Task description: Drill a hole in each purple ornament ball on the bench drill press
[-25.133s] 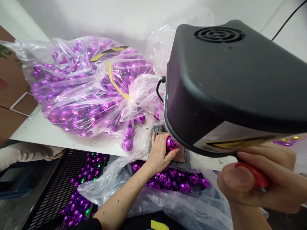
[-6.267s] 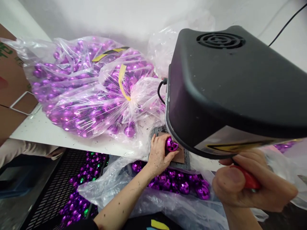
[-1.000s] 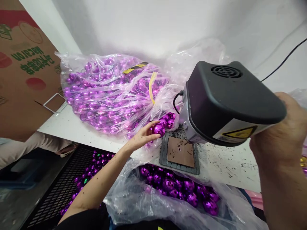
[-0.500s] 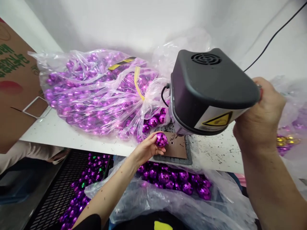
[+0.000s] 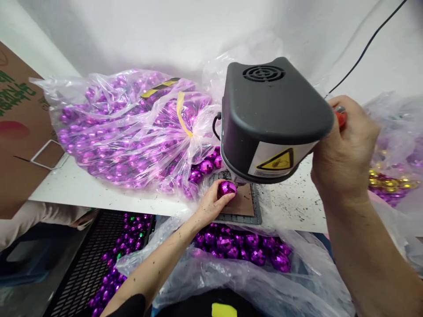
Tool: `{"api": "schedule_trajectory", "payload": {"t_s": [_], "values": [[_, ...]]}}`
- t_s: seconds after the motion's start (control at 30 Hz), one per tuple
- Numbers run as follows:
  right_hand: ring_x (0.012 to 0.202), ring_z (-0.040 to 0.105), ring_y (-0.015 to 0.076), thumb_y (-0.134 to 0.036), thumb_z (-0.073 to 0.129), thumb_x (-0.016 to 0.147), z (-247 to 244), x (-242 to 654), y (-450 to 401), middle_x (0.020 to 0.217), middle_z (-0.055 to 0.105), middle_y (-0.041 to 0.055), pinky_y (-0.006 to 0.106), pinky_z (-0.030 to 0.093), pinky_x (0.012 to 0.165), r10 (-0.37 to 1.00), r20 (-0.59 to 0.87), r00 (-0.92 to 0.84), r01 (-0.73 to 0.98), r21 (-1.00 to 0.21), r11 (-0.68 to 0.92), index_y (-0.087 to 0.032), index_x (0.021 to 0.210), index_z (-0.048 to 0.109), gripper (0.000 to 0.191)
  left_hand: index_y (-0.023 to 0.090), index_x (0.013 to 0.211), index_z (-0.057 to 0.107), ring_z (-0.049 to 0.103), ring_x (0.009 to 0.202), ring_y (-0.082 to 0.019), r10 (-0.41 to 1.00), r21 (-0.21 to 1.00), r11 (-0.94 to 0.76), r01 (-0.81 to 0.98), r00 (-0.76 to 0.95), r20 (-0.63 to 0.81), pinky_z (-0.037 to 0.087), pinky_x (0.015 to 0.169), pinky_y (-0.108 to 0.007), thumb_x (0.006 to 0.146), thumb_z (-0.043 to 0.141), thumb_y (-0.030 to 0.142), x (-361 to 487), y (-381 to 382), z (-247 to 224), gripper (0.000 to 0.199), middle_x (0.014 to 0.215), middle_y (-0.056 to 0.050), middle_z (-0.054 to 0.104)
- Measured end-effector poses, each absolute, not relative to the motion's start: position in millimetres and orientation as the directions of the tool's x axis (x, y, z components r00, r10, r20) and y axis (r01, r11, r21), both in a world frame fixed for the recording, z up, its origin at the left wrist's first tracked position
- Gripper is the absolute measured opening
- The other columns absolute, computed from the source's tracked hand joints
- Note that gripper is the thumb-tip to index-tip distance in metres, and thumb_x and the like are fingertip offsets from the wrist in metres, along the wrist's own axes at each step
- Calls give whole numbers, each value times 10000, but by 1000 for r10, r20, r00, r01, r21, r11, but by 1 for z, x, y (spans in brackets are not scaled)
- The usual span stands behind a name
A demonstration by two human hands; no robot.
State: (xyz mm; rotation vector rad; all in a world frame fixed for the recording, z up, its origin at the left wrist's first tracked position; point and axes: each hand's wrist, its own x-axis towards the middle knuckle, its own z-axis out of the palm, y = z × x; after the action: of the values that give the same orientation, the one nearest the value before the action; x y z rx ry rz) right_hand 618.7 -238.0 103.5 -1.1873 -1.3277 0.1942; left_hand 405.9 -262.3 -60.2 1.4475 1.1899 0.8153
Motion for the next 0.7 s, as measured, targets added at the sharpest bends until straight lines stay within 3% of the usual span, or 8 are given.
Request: {"api": "schedule_trajectory", "payload": {"t_s": [0.07, 0.13, 0.27, 0.37, 0.5, 0.7], "values": [[576, 279, -13, -729, 542, 834, 103, 619, -238, 660, 272, -34, 148, 194, 533, 708, 635, 309, 492, -744, 453, -137, 752, 490, 600, 228, 1226, 564, 636, 1096, -259, 957, 934, -87, 347, 290, -19, 502, 960, -398, 909, 674, 382, 408, -263, -59, 370, 1180, -77, 660], [574, 280, -17, -727, 542, 835, 103, 618, -238, 655, 268, -36, 144, 194, 534, 710, 634, 307, 483, -746, 458, -134, 756, 489, 601, 228, 1277, 540, 602, 1195, -295, 948, 882, -188, 432, 314, 48, 471, 1025, -440, 924, 662, 360, 411, -265, -59, 397, 1265, -106, 634], [584, 288, -20, -731, 541, 831, 104, 618, -238, 656, 288, -36, 130, 210, 531, 703, 638, 315, 484, -745, 459, -124, 747, 497, 614, 218, 1336, 502, 591, 1196, -333, 930, 739, -323, 591, 343, 131, 468, 1009, -487, 929, 653, 363, 423, -273, -65, 457, 1310, -146, 612], [572, 275, -21, -731, 546, 829, 104, 619, -238, 646, 268, -39, 131, 200, 520, 702, 644, 304, 481, -740, 471, -125, 762, 519, 610, 199, 1309, 527, 562, 1227, -343, 925, 665, -380, 642, 275, 263, 432, 1055, -512, 909, 680, 359, 431, -278, -73, 457, 1286, -148, 624], [583, 286, -26, -698, 559, 840, 103, 621, -236, 649, 278, -37, 138, 209, 525, 686, 668, 288, 494, -717, 491, -118, 767, 547, 584, 178, 1305, 526, 545, 1259, -314, 903, 653, -421, 630, 222, 368, 352, 1144, -540, 911, 681, 306, 435, -281, -80, 443, 1297, -136, 626], [647, 363, -7, -502, 602, 904, 99, 620, -237, 665, 362, -33, 174, 270, 588, 637, 714, 290, 529, -675, 515, -121, 799, 594, 396, 191, 1282, 548, 589, 1208, -286, 915, 705, -404, 583, 268, 302, 334, 1175, -547, 922, 667, 321, 432, -279, -80, 401, 1237, -114, 671]]}}
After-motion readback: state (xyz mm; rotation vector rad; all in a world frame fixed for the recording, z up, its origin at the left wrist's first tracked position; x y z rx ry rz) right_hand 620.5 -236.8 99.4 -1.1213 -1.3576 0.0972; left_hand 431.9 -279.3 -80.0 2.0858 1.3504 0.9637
